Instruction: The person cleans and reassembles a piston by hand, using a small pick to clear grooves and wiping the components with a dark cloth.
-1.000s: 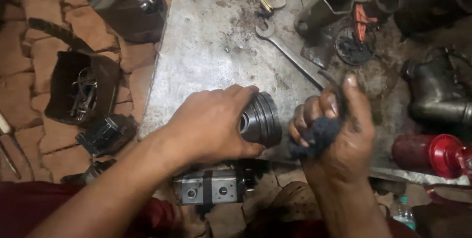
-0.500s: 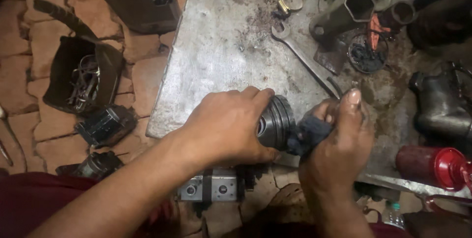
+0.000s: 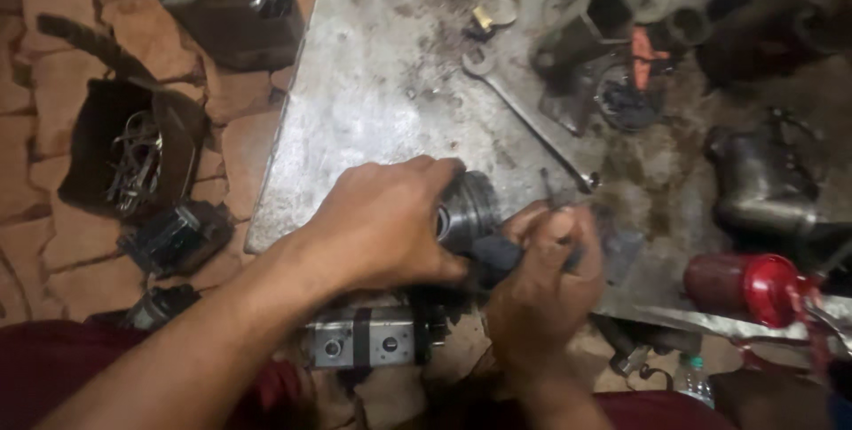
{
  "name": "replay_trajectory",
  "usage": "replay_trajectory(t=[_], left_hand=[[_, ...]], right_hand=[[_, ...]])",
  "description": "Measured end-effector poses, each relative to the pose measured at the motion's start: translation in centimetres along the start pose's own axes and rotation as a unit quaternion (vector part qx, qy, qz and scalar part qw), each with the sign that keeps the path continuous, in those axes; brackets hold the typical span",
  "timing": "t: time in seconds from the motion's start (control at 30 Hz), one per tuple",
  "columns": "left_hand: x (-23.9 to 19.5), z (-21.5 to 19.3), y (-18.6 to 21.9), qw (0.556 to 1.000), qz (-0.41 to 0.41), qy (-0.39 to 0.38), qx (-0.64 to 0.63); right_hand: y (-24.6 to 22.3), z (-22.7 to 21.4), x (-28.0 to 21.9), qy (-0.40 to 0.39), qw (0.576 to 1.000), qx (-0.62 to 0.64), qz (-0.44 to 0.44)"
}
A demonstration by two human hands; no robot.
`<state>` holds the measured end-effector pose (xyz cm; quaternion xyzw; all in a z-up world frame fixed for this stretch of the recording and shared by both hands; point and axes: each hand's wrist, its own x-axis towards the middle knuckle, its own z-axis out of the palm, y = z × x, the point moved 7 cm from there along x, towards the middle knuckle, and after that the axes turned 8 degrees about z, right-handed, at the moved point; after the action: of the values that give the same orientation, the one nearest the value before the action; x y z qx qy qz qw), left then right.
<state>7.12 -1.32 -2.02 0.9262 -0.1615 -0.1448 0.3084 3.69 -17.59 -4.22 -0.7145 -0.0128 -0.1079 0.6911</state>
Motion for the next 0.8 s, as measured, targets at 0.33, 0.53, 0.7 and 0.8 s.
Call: replay_trajectory(t=[0.33,0.53,0.7,0.8], left_hand=[[-0.6,-1.3,-0.6,0.993,-0.110,-0.029,0.008],[-0.4,-0.8,0.3,0.998,-0.045,-0.030,0.042],[-0.3,0.4,1.3,0.996,0.024,-0.054,0.074],[-0.3,0.6,1.5,0.994,0.060,-0.040,0.082]], right_hand=[[-0.9,-5.8,0.0,0.085,0.979,-0.064,0.175],[1.0,-4.7,-0.5,-0.045,0.960,-0.043,0.274],[0.2,-3.6,0.3,-0.090,0.982,-0.106,0.128],[1.2,-2.5,1.1,-0.062,0.968,-0.154,0.190]])
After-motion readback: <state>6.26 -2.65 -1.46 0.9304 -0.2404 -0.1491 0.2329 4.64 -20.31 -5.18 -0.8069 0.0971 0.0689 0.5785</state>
